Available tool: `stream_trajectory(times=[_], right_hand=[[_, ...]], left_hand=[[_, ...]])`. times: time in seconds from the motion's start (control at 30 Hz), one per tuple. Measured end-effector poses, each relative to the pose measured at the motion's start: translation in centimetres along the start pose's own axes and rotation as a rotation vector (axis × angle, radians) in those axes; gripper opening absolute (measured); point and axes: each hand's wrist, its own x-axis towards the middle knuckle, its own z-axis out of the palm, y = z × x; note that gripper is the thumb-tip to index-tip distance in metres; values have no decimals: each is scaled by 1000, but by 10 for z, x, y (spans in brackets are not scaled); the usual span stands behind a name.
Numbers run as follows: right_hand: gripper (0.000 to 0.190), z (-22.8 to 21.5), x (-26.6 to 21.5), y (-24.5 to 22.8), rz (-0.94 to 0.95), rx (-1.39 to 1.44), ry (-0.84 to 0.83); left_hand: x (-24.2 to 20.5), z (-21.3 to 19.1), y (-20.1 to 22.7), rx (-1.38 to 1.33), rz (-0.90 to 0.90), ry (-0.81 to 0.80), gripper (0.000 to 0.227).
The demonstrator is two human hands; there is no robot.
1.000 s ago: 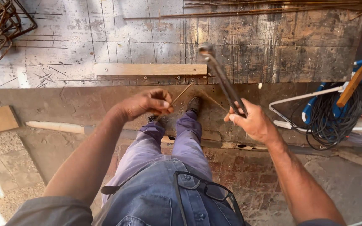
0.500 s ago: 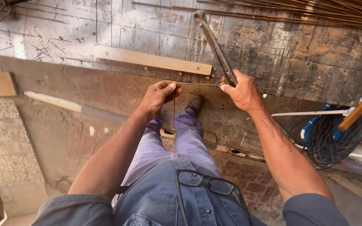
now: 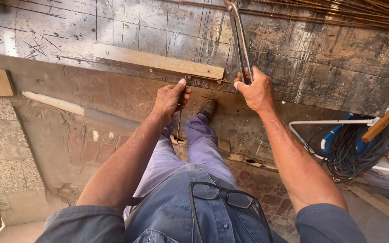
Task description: The person bends thin metal rods into rectangular shapes using a wooden jig and a metal bending tool. They repeatedly pick up rods, position them against the jig, and use the tool to bend the ends, then place the finished pieces on a pile.
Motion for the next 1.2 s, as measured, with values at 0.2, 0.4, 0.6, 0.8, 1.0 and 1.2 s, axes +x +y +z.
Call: stream_trajectory(times=[0.2, 0.4, 0.6, 0.8, 1.0, 1.2], right_hand=[[13, -5, -11, 15, -143, -245, 135], [12, -64, -75, 0, -130, -94, 42], [34, -120, -118, 33, 355, 96, -391], [49, -127, -109, 21, 663, 377, -623], [48, -128, -82, 52, 704, 486, -795], [46, -133, -56, 53, 713, 508, -891]], left_hand=[[9, 2, -5, 33, -30, 6, 44], [8, 4, -2, 27, -13, -16, 42], [-8, 18, 7, -33, 6, 22, 44], [-11, 31, 4, -131, 40, 91, 43], [-19, 39, 10, -119, 44, 131, 45], [-21, 45, 11, -110, 57, 186, 45]])
